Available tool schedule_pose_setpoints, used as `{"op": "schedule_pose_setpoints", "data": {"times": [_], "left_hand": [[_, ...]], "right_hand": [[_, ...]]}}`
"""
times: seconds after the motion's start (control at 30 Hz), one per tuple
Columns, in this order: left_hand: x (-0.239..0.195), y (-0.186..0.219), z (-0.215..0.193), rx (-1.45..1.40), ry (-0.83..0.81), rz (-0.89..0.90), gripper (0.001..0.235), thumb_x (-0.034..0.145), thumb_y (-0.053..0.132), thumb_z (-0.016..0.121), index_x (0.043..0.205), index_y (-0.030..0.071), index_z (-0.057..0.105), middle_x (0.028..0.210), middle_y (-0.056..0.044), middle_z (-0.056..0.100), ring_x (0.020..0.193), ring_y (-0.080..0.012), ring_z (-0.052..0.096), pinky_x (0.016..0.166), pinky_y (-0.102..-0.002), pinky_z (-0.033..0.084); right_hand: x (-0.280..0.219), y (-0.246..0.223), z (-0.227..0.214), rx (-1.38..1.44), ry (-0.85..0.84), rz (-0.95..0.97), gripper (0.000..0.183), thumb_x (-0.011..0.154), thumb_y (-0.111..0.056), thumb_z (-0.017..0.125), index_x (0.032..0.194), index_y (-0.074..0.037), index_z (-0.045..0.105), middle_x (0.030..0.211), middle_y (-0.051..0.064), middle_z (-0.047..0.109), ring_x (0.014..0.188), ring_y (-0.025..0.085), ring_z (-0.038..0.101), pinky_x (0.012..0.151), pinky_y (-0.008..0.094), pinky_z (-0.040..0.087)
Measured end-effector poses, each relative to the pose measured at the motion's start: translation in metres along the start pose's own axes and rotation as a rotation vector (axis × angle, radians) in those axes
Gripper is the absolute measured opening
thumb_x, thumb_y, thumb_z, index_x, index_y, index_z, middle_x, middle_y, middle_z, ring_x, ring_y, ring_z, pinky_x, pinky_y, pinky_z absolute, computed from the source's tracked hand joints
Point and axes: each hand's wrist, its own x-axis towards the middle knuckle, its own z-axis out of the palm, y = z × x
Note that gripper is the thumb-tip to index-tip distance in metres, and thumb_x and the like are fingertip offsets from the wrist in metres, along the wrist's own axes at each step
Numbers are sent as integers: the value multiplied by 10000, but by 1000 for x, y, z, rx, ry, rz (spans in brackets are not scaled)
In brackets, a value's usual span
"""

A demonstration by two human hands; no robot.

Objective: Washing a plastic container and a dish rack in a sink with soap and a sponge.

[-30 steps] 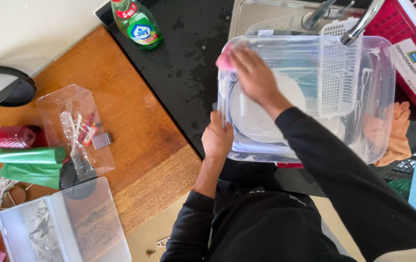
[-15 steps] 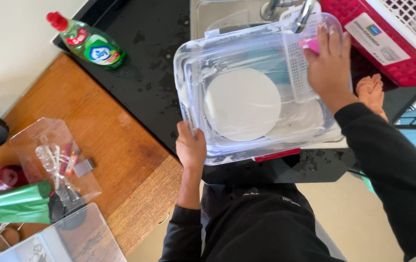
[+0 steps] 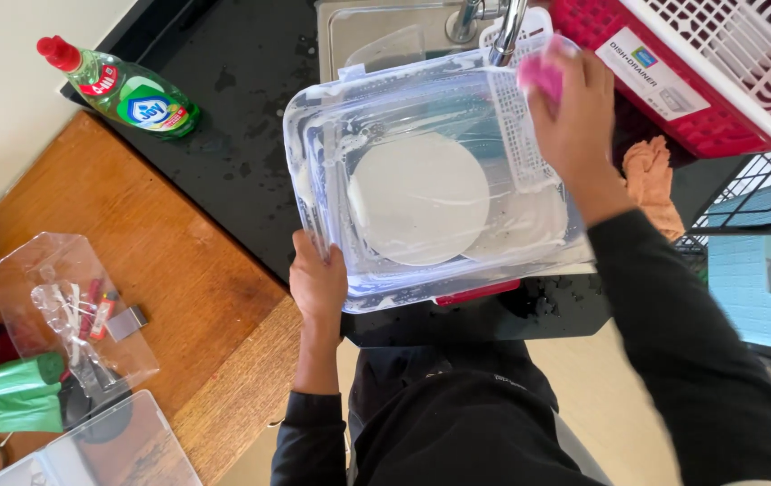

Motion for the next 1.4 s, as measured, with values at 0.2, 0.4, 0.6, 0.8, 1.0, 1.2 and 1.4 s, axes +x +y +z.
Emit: {"op": "schedule_pose_setpoints", "data": {"times": [0.2, 0.4, 0.6, 0.8, 1.0, 1.2, 1.4], "left_hand": [[-5, -9, 8, 65, 42, 97, 322, 924, 149, 672, 1143, 24, 473, 888, -234, 721, 791, -434, 718, 644, -512, 566], [-11, 1, 2, 40, 78, 44, 285, 909, 166, 668, 1114, 59, 501, 864, -213, 726, 781, -415, 730, 637, -509, 569], [-9, -4, 7, 82, 67, 61, 307, 900, 171, 680, 1117, 50, 500, 865, -219, 719, 780, -430, 715, 641, -512, 562], [-16, -5, 13, 2, 162, 105, 289, 887, 123, 685, 1108, 45, 516, 858, -192, 703, 738, -413, 708, 617, -501, 549], [-19, -5, 19, -131, 143, 91, 247, 930, 90, 673, 1080, 17, 491, 772, -144, 637, 610, -305, 693, 544, -408, 535], [-5, -4, 24, -158, 168, 82, 241, 949, 67, 655, 1057, -6, 452, 719, -135, 573, 558, -262, 597, 539, -367, 505], [0, -1, 16, -208, 164, 235, 238, 959, 42, 654, 1006, -11, 427, 771, -122, 573, 604, -250, 594, 607, -345, 521]], "right_hand": [[25, 14, 75, 79, 153, 300, 412, 1055, -193, 646, 1419, -28, 544, 1180, 223, 562, 1031, 373, 577, 891, 532, 456], [12, 39, 34, -407, 163, 253, 273, 988, -260, 758, 1224, -139, 692, 1149, 172, 557, 1084, 355, 520, 854, 514, 394], [14, 38, 58, -375, 161, 92, 350, 974, -290, 745, 1276, -122, 690, 1240, 187, 517, 1154, 386, 492, 947, 529, 405], [-32, 75, 0, -262, 36, 163, 286, 1024, -248, 718, 1296, -161, 717, 1267, 176, 541, 1180, 408, 517, 938, 544, 412], [-130, 22, -51, -456, -63, 199, 341, 997, -273, 757, 1330, -208, 735, 1273, 162, 538, 1288, 465, 485, 1068, 552, 443], [-216, -31, -47, -164, -263, 455, 403, 940, -245, 680, 1337, -179, 703, 1272, 212, 574, 1191, 424, 536, 982, 503, 494], [-145, -112, -47, -223, -450, 286, 321, 909, -218, 654, 1217, -155, 719, 1181, 110, 633, 1059, 354, 588, 908, 464, 489]]}}
